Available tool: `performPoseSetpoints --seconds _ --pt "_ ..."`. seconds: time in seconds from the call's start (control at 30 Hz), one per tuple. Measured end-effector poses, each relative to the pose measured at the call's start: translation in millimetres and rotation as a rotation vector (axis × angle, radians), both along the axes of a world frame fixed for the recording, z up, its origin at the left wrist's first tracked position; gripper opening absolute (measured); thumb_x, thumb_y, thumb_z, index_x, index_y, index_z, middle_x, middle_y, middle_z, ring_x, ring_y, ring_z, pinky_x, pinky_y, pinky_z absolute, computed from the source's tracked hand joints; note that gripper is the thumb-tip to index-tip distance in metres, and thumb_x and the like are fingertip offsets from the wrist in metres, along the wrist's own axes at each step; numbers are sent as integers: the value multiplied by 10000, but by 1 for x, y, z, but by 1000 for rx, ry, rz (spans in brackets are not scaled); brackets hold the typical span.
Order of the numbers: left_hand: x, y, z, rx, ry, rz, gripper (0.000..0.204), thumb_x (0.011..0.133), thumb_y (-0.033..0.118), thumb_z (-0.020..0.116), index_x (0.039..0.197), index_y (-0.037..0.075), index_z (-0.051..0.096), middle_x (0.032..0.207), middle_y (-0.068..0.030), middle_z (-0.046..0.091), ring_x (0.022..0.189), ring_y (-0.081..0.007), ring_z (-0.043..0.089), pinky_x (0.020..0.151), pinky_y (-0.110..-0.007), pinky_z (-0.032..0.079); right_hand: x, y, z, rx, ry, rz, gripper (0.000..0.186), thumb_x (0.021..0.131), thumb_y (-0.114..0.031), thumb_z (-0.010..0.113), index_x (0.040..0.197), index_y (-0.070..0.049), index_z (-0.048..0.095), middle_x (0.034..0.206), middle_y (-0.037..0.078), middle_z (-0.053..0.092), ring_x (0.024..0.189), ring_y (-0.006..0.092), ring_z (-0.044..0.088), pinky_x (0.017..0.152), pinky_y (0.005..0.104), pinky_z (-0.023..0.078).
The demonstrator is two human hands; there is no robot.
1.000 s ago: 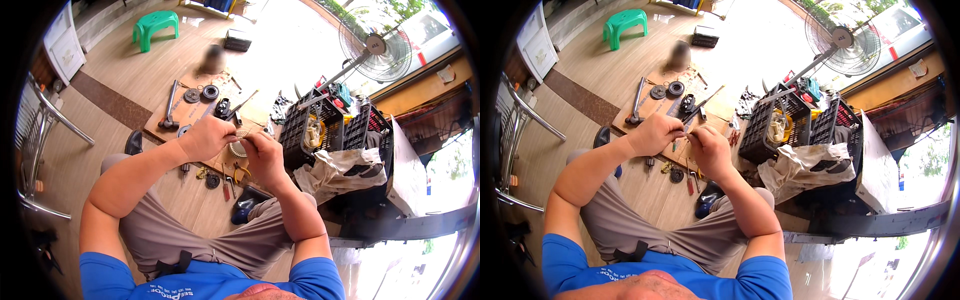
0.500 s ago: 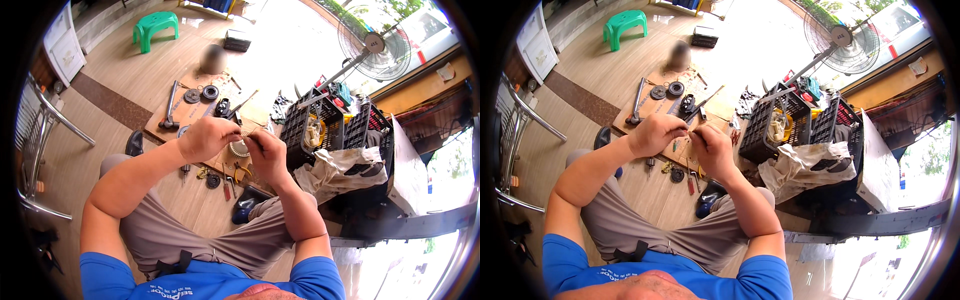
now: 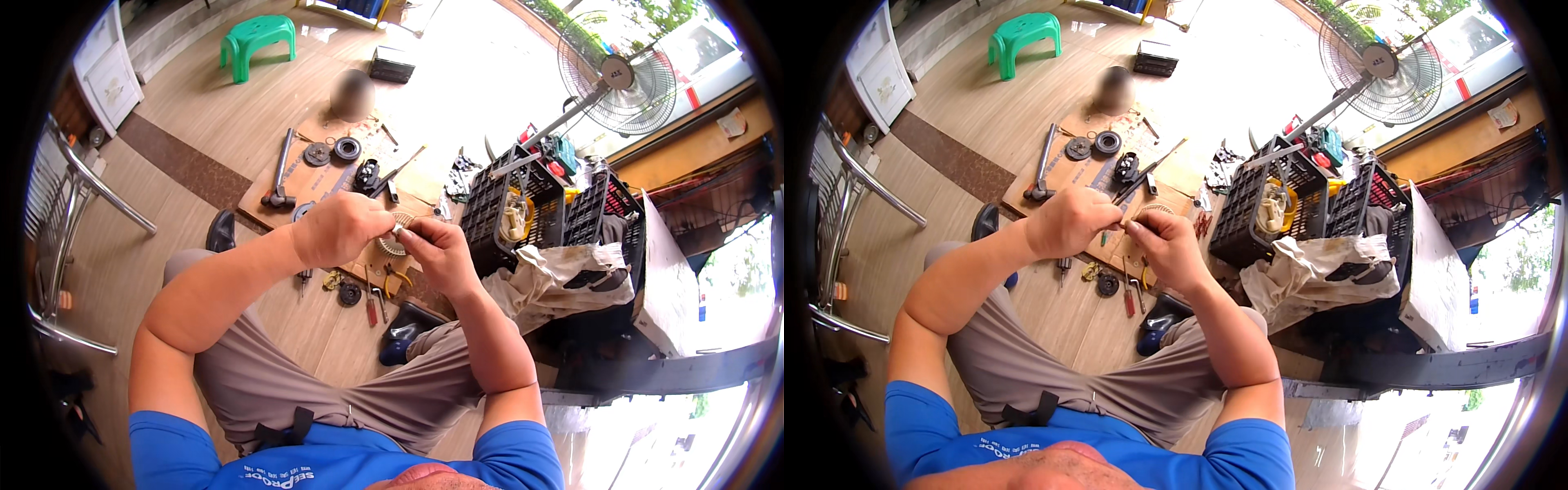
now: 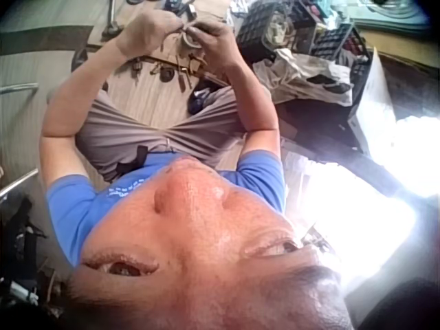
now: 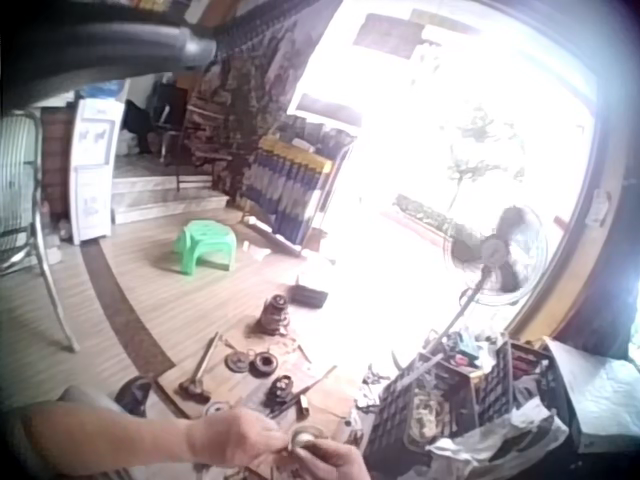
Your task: The person disassembles a small electric motor, removing wires and internal components, and then works on the armature using pliers.
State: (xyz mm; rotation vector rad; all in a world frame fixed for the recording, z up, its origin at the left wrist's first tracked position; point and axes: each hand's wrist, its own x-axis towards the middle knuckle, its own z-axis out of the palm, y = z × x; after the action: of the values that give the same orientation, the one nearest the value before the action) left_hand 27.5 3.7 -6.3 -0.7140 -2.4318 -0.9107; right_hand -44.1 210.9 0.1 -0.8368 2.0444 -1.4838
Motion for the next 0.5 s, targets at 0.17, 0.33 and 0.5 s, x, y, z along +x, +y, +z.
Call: performPoseSetpoints --seconds 0.17,0.33,0.5 --pt "-1 0 -3 -113 177 10 49 799 97 557 793 49 556 705 -98 560 693 -298 599 644 -395 481 -3 0 -3 -54 -263 8 165 957 -144 623 907 4 678 690 -58 548 606 21 448 517 208 356" --pt "2 0 0 -187 204 -7 66 797 110 574 828 52 585 743 -71 573 728 -254 604 676 -360 481 -4 1 5 -41 -523 73 160 979 -151 599 908 -16 649 659 -59 501 532 13 401 458 188 282" --pt "3 3 0 -158 287 -24 139 799 118 590 907 40 628 764 -57 587 742 -238 604 699 -354 484 -11 7 -2 -77 -594 173 169 983 -156 590 900 -19 644 666 -54 505 532 19 403 466 190 290"
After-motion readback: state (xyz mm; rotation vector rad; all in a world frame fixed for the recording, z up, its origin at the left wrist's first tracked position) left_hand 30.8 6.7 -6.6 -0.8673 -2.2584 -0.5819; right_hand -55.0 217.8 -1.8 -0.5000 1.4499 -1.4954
